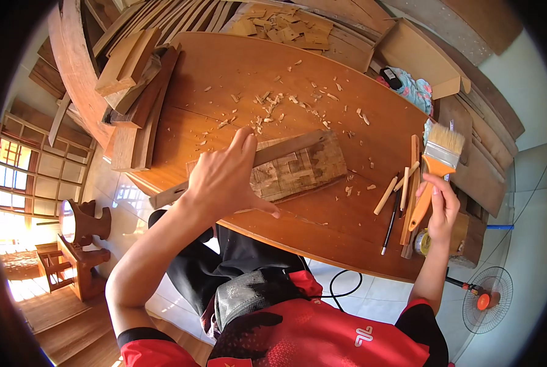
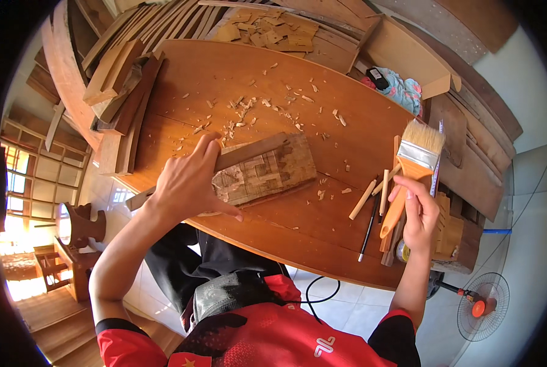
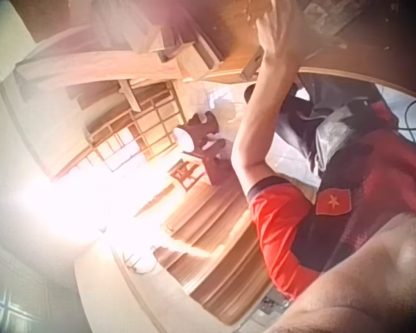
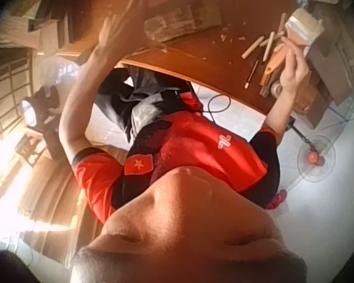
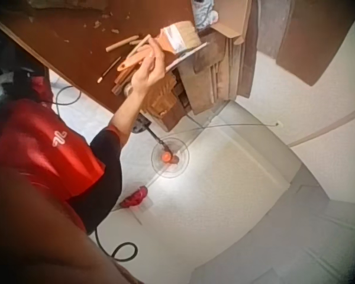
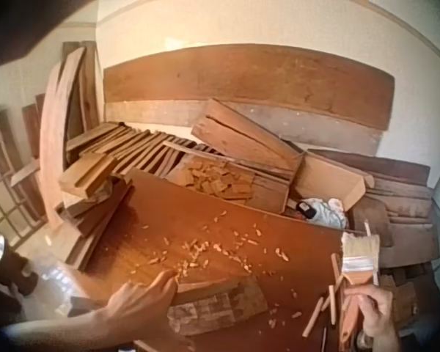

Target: The person cleans a rectangular wooden piece with a brush and a toothbrush, then uses a chisel and a wooden mallet to carve a design into the wood. The person works on the piece while sitting on the floor in a workshop.

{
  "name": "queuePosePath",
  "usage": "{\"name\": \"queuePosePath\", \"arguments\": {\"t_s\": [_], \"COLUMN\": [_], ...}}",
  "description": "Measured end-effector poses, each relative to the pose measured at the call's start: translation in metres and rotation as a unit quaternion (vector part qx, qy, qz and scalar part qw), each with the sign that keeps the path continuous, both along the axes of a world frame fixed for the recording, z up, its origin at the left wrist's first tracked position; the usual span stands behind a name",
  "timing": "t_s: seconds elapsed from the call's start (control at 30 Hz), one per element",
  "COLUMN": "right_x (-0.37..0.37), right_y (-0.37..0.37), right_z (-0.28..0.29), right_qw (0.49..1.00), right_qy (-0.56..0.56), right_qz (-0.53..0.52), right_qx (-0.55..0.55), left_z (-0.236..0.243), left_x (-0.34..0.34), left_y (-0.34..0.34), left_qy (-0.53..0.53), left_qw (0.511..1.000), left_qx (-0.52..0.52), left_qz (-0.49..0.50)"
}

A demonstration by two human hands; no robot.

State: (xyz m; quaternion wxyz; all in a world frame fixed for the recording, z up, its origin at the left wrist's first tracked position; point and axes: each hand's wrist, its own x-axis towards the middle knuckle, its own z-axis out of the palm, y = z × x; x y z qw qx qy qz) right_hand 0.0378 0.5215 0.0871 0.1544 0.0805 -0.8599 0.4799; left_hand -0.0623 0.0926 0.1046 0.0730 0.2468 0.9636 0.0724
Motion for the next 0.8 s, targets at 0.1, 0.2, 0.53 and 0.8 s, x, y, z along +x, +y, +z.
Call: {"name": "queuePosePath", "arguments": {"t_s": [0.1,0.2,0.53,0.8], "right_x": [0.0,0.004,-0.005,-0.017], "right_y": [-0.007,-0.007,-0.008,-0.001], "right_z": [0.004,0.005,0.002,0.017], "right_qw": [1.0,0.999,0.963,0.993], "right_qy": [-0.006,-0.038,-0.138,-0.017], "right_qz": [0.01,0.022,0.135,0.109], "right_qx": [0.003,0.007,-0.186,0.04], "left_z": [-0.016,-0.019,-0.052,-0.015], "left_x": [-0.001,0.003,0.001,0.001], "left_y": [0.0,0.003,-0.01,-0.026], "left_qy": [0.018,0.011,0.081,0.044], "left_qw": [1.0,0.999,0.994,0.994], "left_qx": [0.012,-0.021,0.038,0.103], "left_qz": [0.003,0.033,-0.065,0.019]}}
